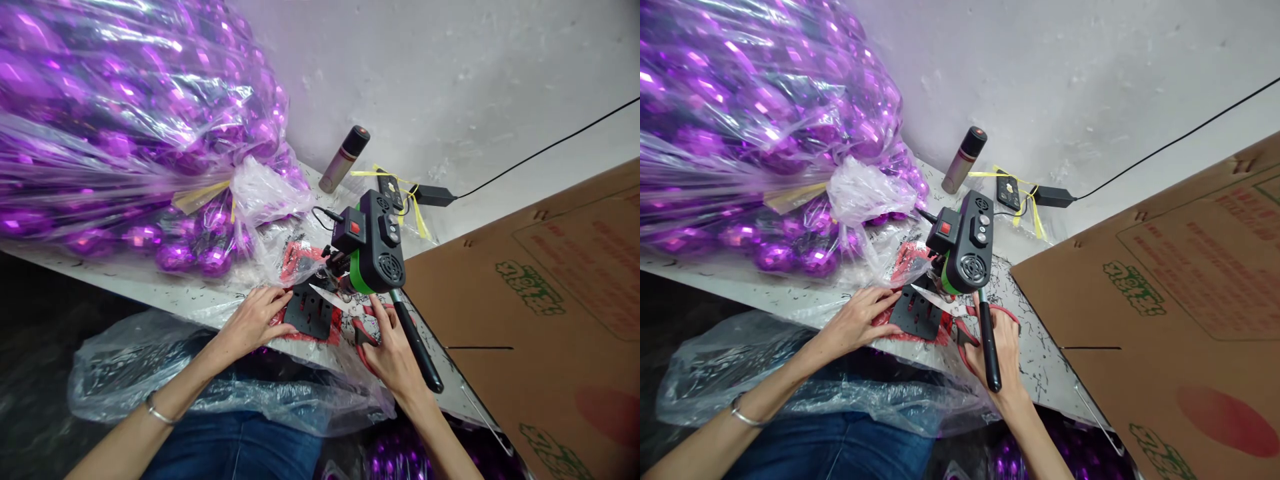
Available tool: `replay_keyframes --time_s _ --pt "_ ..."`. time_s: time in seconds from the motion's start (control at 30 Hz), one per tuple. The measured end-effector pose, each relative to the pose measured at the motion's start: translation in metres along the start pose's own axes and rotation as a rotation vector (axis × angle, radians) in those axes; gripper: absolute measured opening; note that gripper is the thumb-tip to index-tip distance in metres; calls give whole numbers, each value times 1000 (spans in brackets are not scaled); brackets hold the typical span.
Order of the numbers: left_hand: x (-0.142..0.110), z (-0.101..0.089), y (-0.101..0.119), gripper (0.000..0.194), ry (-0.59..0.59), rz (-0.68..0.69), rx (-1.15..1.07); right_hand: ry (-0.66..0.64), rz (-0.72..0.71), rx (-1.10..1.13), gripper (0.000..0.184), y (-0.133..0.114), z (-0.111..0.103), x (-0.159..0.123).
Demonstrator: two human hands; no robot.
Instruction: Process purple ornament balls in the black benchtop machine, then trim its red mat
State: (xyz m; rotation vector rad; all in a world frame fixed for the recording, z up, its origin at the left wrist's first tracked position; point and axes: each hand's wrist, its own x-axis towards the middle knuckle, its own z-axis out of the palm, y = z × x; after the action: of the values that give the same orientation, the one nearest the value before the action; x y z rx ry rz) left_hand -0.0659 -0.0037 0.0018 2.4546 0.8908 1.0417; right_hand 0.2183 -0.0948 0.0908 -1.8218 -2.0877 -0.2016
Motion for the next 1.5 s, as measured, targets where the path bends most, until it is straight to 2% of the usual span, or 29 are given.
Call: replay_keyframes --time_s 0.17,0.27,0.37,0.53,0.67,0.77,0.83,0.9,1.1,1.17,1.23,1.33,1.5 --pt "0 0 0 61 7 -5 -15 -2 -23 -38 72 -2 1 0" --pt "0 -1 0 61 10 -5 -10 -12 -15 30 66 -4 1 -1" --pt "0 -1 1 61 8 -6 -7 -89 107 167 58 -9 -1 0" --pt "0 -2 2 61 -7 -33 -13 -235 324 433 59 -19 -9 5" --pt "0 -2 2 61 -13 -32 0 -327 367 636 65 -20 -12 10" --pt "0 -2 2 61 -11 -34 -16 -356 360 680 66 -16 -12 9" --pt "0 -2 2 61 -10 -36 -22 -358 357 630 65 -12 -11 7" --pt "0 -2 2 61 -14 -38 -20 -328 322 488 63 -8 -11 4" --pt "0 -1 2 60 -13 -54 -45 -89 -79 -143 60 8 -21 6" --pt "-1 0 2 60 -11 -50 -42 -51 -168 -273 58 14 -23 9" --pt "0 -1 2 61 -7 -40 -36 -29 -206 -290 60 17 -23 10" --pt "0 -2 2 61 -6 -28 -27 -48 -117 -93 62 12 -19 9" --pt "0 -2 3 60 -8 -47 -43 -254 275 294 61 -7 -12 5"
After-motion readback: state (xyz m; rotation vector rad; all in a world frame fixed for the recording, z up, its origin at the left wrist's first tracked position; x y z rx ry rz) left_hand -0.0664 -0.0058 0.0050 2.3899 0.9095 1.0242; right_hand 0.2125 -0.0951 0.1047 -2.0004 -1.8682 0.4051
